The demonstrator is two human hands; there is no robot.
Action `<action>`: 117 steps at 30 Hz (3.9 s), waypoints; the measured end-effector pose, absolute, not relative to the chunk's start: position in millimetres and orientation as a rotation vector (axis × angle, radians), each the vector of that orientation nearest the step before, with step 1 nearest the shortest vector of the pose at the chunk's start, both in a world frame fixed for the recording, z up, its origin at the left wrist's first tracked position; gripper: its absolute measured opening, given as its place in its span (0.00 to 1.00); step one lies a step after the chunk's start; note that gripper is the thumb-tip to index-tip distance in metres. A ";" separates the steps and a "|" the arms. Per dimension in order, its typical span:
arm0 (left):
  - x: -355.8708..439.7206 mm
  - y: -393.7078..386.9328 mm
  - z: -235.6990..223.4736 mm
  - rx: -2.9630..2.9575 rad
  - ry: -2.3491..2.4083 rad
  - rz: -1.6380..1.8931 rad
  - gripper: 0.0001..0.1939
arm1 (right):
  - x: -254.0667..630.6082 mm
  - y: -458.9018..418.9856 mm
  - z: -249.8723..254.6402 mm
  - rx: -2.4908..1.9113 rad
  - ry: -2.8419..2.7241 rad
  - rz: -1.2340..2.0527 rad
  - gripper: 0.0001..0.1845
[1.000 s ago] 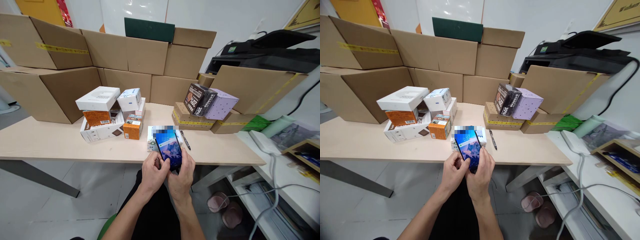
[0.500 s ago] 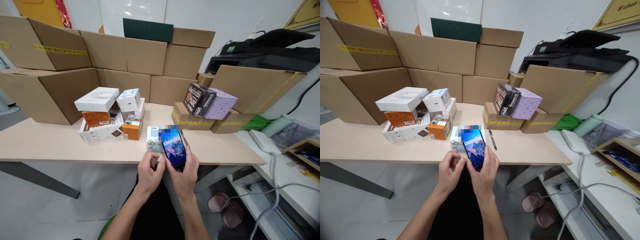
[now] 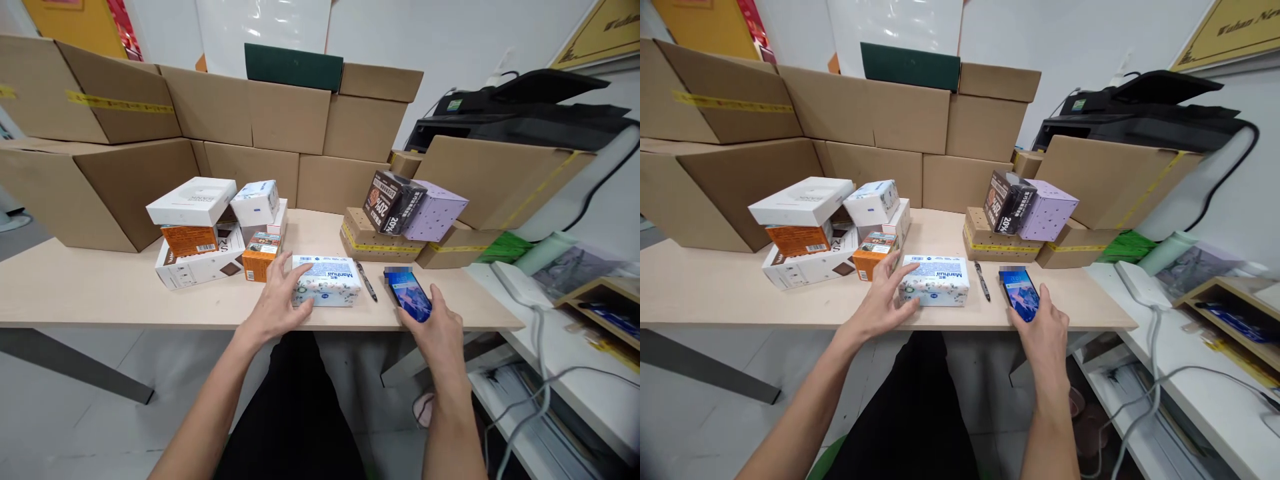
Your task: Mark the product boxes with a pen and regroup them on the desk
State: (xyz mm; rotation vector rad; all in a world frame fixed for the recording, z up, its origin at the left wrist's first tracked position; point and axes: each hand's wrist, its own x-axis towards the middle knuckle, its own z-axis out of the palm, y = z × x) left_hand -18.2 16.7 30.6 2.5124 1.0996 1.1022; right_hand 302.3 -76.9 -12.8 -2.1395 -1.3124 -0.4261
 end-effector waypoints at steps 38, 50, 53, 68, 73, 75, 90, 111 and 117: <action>82.9 68.5 61.9 3.027 1.530 0.702 0.18 | 290.7 2.3 76.5 -1.709 -1.278 -0.806 0.36; 42.6 39.4 2.1 3.158 0.966 1.153 0.09 | 275.6 90.5 129.8 -1.836 -1.267 -0.858 0.26; 42.6 41.9 -3.0 3.046 0.945 1.180 0.08 | 268.1 88.2 125.7 -1.664 -1.373 -0.820 0.25; -6.6 5.1 -10.1 1.583 1.047 1.588 0.27 | 220.9 -24.0 23.7 -1.094 -1.040 0.384 0.23; -10.1 7.6 1.8 1.539 0.971 1.306 0.28 | 211.1 -5.9 11.9 -1.008 -1.053 0.534 0.23; -9.6 12.2 5.7 1.568 0.920 1.269 0.28 | 207.9 -1.7 10.9 -1.009 -1.074 0.573 0.25; -7.1 16.7 0.5 1.604 0.947 1.322 0.27 | 200.1 -27.2 -22.6 -1.322 -1.162 0.175 0.21; -7.0 16.4 0.8 1.625 0.993 1.320 0.27 | 198.7 -22.2 -16.8 -1.188 -1.086 0.473 0.23; -6.2 17.2 -0.5 1.559 0.900 1.363 0.28 | 201.5 -24.8 -16.4 -1.151 -1.100 0.472 0.27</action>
